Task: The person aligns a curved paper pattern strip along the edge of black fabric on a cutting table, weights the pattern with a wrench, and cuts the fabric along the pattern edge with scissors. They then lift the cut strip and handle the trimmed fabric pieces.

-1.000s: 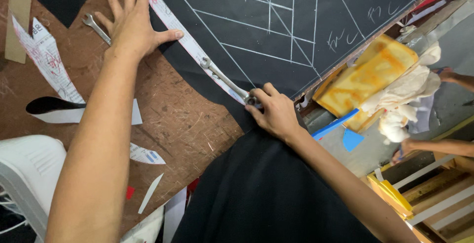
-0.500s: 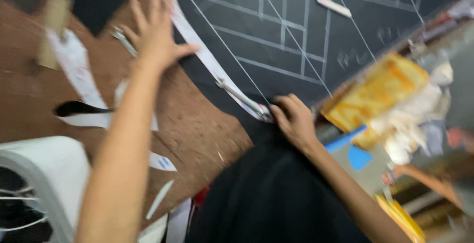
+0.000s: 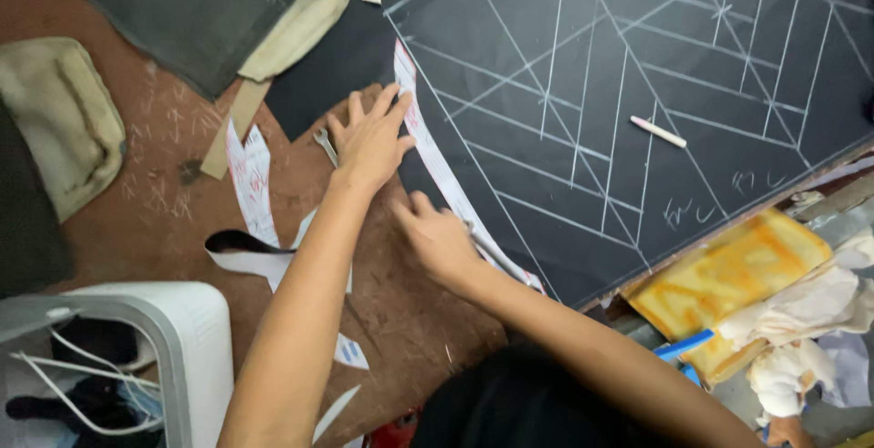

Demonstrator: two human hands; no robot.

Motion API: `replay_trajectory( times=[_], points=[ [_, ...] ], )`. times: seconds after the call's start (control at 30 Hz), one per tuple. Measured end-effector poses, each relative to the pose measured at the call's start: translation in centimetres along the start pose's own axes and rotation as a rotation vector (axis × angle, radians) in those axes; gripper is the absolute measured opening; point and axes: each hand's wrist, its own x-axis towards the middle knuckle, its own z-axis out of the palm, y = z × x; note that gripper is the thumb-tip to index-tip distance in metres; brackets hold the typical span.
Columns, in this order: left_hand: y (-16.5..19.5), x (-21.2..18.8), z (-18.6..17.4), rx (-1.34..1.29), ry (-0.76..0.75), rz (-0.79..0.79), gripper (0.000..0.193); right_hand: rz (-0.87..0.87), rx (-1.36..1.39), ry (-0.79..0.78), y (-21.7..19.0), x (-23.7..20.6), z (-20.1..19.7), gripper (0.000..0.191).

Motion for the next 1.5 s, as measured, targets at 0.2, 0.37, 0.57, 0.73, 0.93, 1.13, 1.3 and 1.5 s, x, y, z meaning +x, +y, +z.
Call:
replay_trajectory(
  times=[0.2, 0.37, 0.57, 0.73, 0.93, 1.13, 1.3, 1.5],
  points=[
    [-2.1, 2.4, -0.8, 0.044, 0.157, 0.113, 0.057, 0.057, -0.145, 0.092, -3.1, 9.5, 0.5, 0.047],
    [-3.2, 4.5, -2.3, -0.102, 0.202, 0.105, 0.042, 0.046, -0.04, 0.301, -3.7, 11.7, 0.4, 0.06],
    [-5.4, 5.5, -3.1, -0.177, 0.29, 0.287, 0.038, 0.129, 0.173, 0.292, -5.0, 11.9, 0.2, 0.051],
    [-6.7, 5.6, -2.8, -0.23, 0.271, 0.355, 0.036, 0.18, 0.138, 0.275, -6.1, 13.7, 0.6, 0.044],
    [-7.3, 5.8, -2.8, -0.233, 0.244, 0.365, 0.033, 0.236, 0.122, 0.168, -6.5, 13.0, 1.6, 0.039],
    [-6.9, 5.7, -2.9, -0.264, 0.256, 0.351, 0.032, 0.235, 0.073, 0.018, -6.0, 10.0, 2.5, 0.035],
    [-7.0, 5.4, -2.5, -0.28, 0.282, 0.35, 0.042, 0.242, 0.255, 0.28, -1.2, 5.9, 0.2, 0.026],
    [-7.0, 5.2, -2.3, -0.269, 0.295, 0.345, 0.046, 0.237, 0.258, 0.561, 3.3, 9.3, -2.8, 0.019]
  ],
)
